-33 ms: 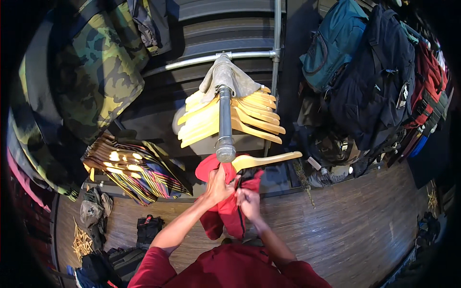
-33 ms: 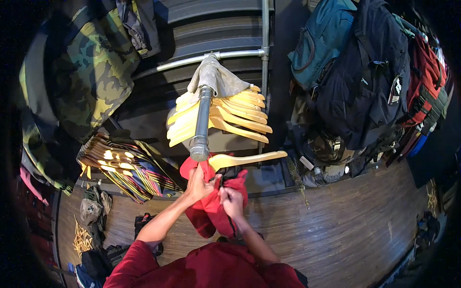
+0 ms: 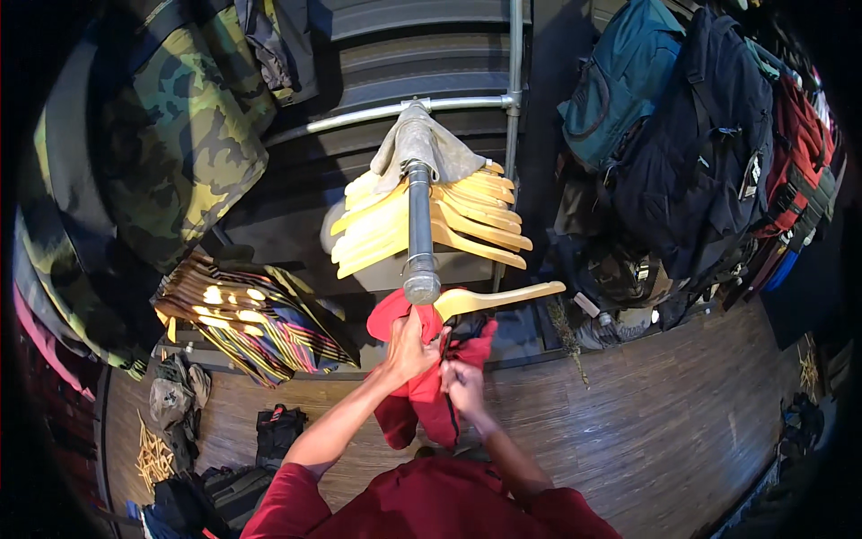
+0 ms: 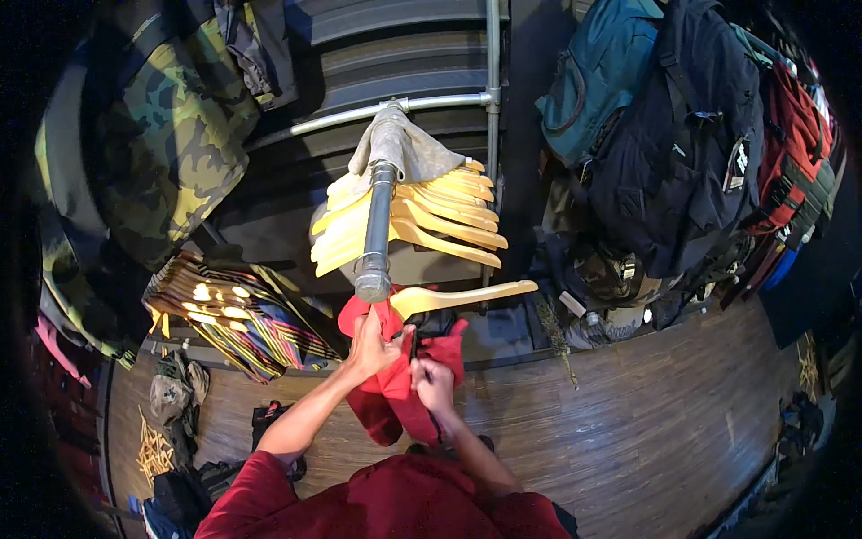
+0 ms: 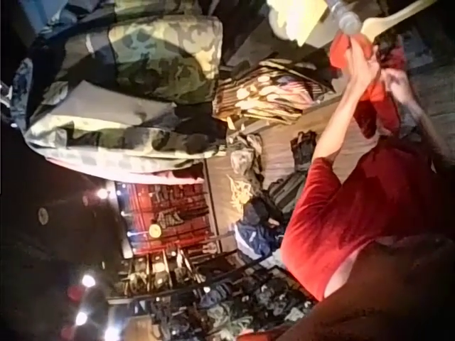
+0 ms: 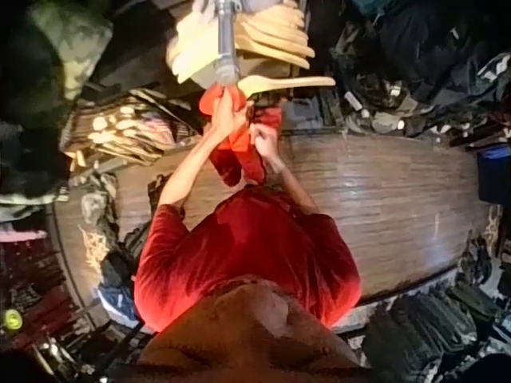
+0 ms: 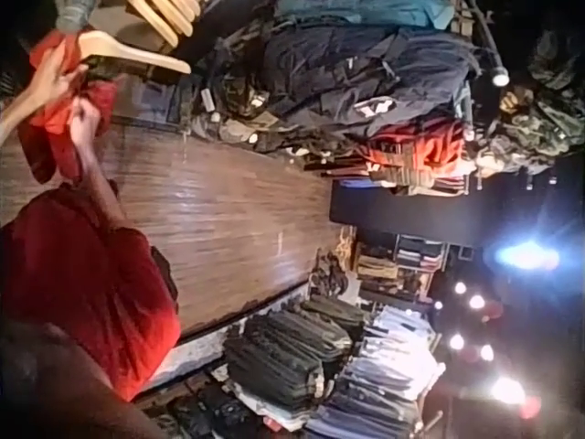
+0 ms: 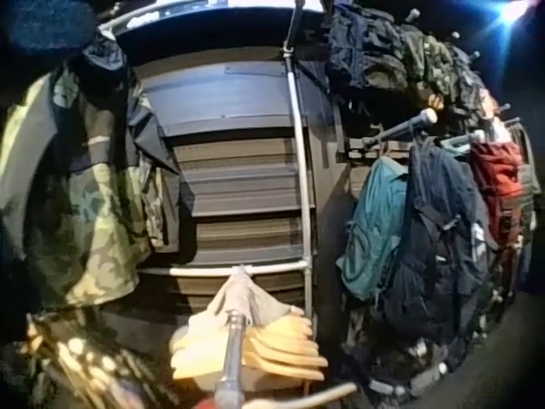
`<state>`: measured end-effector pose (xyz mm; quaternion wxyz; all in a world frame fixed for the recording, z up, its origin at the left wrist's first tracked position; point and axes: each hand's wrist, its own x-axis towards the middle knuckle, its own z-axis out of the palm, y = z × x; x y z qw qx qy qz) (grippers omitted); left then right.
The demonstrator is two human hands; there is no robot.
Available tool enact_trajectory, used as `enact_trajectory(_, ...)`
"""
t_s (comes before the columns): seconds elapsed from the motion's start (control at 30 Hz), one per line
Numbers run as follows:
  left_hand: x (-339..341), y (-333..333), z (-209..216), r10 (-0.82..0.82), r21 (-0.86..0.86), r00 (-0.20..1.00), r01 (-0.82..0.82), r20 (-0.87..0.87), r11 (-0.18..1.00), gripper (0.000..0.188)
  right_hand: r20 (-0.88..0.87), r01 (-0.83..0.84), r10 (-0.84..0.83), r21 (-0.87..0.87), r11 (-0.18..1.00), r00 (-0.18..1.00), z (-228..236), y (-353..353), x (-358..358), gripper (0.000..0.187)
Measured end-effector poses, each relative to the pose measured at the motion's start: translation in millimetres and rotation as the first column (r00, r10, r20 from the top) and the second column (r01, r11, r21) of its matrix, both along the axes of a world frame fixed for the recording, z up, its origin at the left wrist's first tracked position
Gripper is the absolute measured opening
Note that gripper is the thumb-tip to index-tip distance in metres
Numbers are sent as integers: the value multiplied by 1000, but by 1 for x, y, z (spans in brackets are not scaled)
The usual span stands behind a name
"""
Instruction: Hanging various garments on hangers and dusting them on a clothing rack in a storage facility.
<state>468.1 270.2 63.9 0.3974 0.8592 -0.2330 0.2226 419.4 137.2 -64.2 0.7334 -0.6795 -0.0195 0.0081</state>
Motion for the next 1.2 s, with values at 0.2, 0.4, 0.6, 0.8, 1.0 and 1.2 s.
enact_trajectory(0.2,12,-4,6,-34,5,999,34,18,999,51,-181,127,-150,-133,983,972,-114,-34,-24,34)
enact_trajectory(0.4,8,-1,-3,-84,26,976,91,-202,995,61,253,646,-615,-496,580,747,-44,-55,24,50)
enact_trajectory(0.6,9,8,-1,-108,34,994,108,-24,994,48,-13,199,-301,-721,663,954,-45,-121,44,27)
enact_trajectory(0.8,0,9,18,120,95,977,-104,-176,990,37,-245,251,-285,-161,954,927,17,-188,51,27)
enact_trajectory(1.0,14,5,34,43,55,994,-38,-96,998,27,190,380,-388,80,922,902,78,-208,61,23)
enact_trajectory(1.2,11,-2,82,-178,4,984,178,20,984,22,254,521,-459,-316,793,852,149,-225,98,21)
